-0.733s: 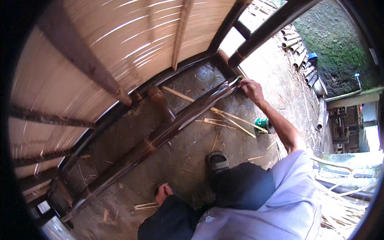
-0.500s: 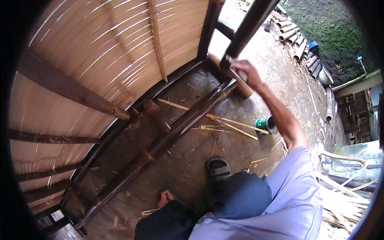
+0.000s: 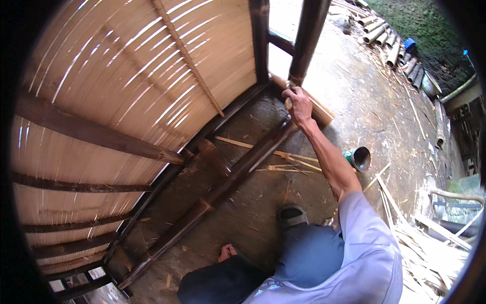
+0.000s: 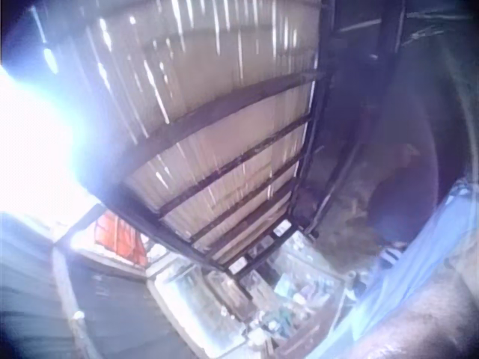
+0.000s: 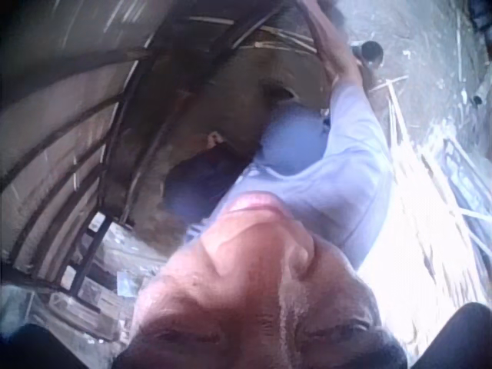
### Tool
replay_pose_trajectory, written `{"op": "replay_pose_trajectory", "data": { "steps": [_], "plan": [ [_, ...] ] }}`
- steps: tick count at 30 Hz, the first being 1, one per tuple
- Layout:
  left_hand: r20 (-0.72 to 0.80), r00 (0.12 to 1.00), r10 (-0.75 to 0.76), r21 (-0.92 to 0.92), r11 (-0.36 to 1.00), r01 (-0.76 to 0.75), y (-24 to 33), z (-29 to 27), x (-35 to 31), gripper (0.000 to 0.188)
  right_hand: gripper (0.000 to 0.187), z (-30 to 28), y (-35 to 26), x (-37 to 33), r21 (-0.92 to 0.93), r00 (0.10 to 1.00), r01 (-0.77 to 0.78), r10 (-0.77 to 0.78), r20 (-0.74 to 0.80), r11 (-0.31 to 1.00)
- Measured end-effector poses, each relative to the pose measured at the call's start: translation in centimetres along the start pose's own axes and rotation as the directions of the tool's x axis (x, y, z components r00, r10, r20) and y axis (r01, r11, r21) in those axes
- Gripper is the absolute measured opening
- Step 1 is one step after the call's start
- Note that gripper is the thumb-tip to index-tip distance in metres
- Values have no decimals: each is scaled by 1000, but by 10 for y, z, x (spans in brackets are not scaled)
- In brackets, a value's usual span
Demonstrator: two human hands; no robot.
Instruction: The person applies varnish to a bamboo chair frame using a brush and a small can. They repeatedly dip the brush into the can and coat the legs and seat frame, occasionally repositioning the chair to reach different sections.
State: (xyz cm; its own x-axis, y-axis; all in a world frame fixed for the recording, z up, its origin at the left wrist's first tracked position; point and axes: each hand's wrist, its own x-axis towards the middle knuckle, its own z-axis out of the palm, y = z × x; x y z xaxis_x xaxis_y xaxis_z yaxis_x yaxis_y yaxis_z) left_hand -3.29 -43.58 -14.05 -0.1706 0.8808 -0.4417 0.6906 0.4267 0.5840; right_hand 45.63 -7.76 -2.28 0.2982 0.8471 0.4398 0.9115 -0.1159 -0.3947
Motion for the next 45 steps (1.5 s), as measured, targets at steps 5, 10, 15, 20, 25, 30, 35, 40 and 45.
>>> {"op": "replay_pose_trajectory", "data": {
  "steps": [5,10,15,20,25,30,35,40,45],
  "plan": [
    [1,1000,0,12,1000,0,5,-2,1,23,21,-48,-57,46,361,837,116,104,-537,925],
    [20,999,40,9,999,-41,7,-2,8,24,10,-15,-93,114,521,783,41,297,-547,853],
    [41,998,39,12,999,-40,5,-3,11,24,13,-33,-99,103,466,606,-5,373,-703,885],
    [54,998,43,-5,999,-43,3,1,13,25,9,-105,-117,101,204,567,195,59,-821,959],
    [79,995,61,-10,998,-60,7,2,20,26,10,-177,-155,178,61,468,363,-125,-875,930],
    [97,992,80,-4,997,-80,7,-1,26,28,18,-180,-179,216,211,482,277,54,-875,938],
    [131,987,90,7,996,-92,4,-3,29,29,10,-203,-163,192,177,591,178,39,-806,968],
    [183,976,115,-5,993,-116,-10,-11,34,31,16,-232,-139,168,66,855,178,-121,-504,982],
    [509,837,201,-122,979,-161,-57,-59,51,32,17,-320,-130,183,-238,368,558,-495,-787,795]
  ]
}}
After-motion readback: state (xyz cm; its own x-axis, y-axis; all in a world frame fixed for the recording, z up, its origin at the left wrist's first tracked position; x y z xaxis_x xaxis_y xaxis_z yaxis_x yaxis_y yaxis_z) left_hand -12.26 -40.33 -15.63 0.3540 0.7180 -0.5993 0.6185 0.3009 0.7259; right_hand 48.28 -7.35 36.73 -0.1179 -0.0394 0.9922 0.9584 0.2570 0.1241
